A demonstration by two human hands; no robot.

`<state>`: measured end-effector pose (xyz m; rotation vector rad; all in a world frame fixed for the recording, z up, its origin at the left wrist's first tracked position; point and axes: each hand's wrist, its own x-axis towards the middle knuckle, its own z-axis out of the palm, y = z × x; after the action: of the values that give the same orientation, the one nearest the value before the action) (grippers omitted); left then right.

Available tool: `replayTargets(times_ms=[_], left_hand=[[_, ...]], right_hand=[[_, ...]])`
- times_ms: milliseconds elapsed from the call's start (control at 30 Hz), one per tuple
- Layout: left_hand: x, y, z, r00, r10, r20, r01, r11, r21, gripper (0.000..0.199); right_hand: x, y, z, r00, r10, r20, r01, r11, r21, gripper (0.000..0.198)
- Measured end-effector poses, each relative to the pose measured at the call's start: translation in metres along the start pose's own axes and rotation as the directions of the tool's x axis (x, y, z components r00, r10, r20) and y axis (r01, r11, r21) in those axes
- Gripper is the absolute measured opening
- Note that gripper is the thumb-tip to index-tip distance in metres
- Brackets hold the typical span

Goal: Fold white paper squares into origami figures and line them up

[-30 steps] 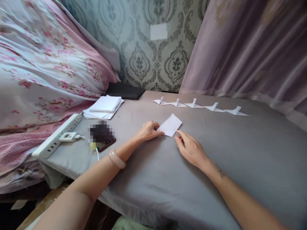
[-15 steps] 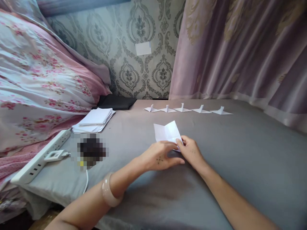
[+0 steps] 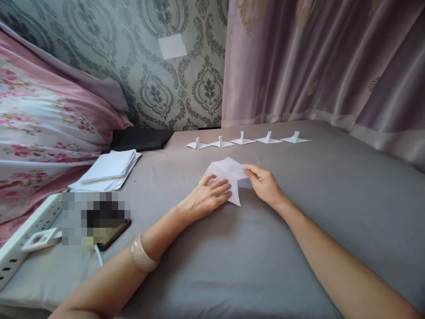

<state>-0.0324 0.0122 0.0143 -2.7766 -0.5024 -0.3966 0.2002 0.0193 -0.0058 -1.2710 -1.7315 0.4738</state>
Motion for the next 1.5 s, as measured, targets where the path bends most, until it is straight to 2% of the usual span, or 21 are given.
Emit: replayTargets(times_ms=[100, 167, 233, 333, 400, 500, 600, 767, 967, 1133, 1233, 1500], left_hand=[[0.009, 0.003, 0.006, 1.000, 0.028, 0.013, -0.028, 0.998, 0.048, 0.027], [0.013, 0.006, 0.007, 0.997, -0.028, 0.070, 0.023, 0.997, 0.080, 0.026], [0.018, 0.012, 0.007, 0.983, -0.111, 0.149, 0.093, 0.988, 0.121, 0.027], [0.024, 0.020, 0.005, 0.948, -0.202, 0.245, 0.169, 0.974, 0.150, 0.024], [0.028, 0.022, 0.004, 0.928, -0.242, 0.282, 0.217, 0.969, 0.118, 0.020], [0.029, 0.021, 0.004, 0.910, -0.277, 0.308, 0.278, 0.960, 0.042, 0.018], [0.028, 0.017, 0.003, 0.904, -0.294, 0.311, 0.315, 0.949, -0.018, 0.022], [0.027, 0.011, 0.002, 0.880, -0.341, 0.330, 0.387, 0.919, -0.081, 0.029], [0.026, 0.007, 0.003, 0.889, -0.351, 0.293, 0.410, 0.895, -0.174, 0.030], [0.037, 0.006, -0.005, 0.812, -0.429, 0.396, 0.515, 0.845, -0.140, 0.030], [0.042, 0.005, -0.008, 0.788, -0.435, 0.435, 0.536, 0.832, -0.140, 0.030], [0.045, 0.008, -0.005, 0.821, -0.377, 0.429, 0.441, 0.896, -0.056, 0.025]], right_hand=[[0.004, -0.004, 0.002, 0.993, -0.114, -0.018, 0.112, 0.990, -0.081, 0.034], [0.003, -0.008, 0.001, 0.979, -0.189, -0.082, 0.171, 0.968, -0.185, 0.038], [-0.003, -0.013, -0.001, 0.966, -0.215, -0.142, 0.173, 0.951, -0.257, 0.037], [-0.021, -0.019, -0.003, 0.984, -0.155, -0.086, 0.127, 0.955, -0.268, 0.028], [-0.033, -0.025, -0.002, 0.996, -0.073, 0.046, 0.083, 0.951, -0.297, 0.027], [-0.046, -0.034, -0.001, 0.968, 0.016, 0.250, 0.083, 0.922, -0.379, 0.031], [-0.050, -0.042, 0.000, 0.939, 0.042, 0.342, 0.131, 0.874, -0.467, 0.036], [-0.051, -0.047, 0.000, 0.929, 0.012, 0.369, 0.205, 0.814, -0.543, 0.034], [-0.053, -0.050, -0.003, 0.930, 0.030, 0.366, 0.196, 0.803, -0.563, 0.033], [-0.052, -0.051, -0.006, 0.924, 0.085, 0.373, 0.144, 0.825, -0.546, 0.032], [-0.051, -0.050, -0.008, 0.925, 0.099, 0.368, 0.128, 0.829, -0.544, 0.032], [-0.052, -0.050, -0.007, 0.927, 0.081, 0.367, 0.144, 0.827, -0.544, 0.030]])
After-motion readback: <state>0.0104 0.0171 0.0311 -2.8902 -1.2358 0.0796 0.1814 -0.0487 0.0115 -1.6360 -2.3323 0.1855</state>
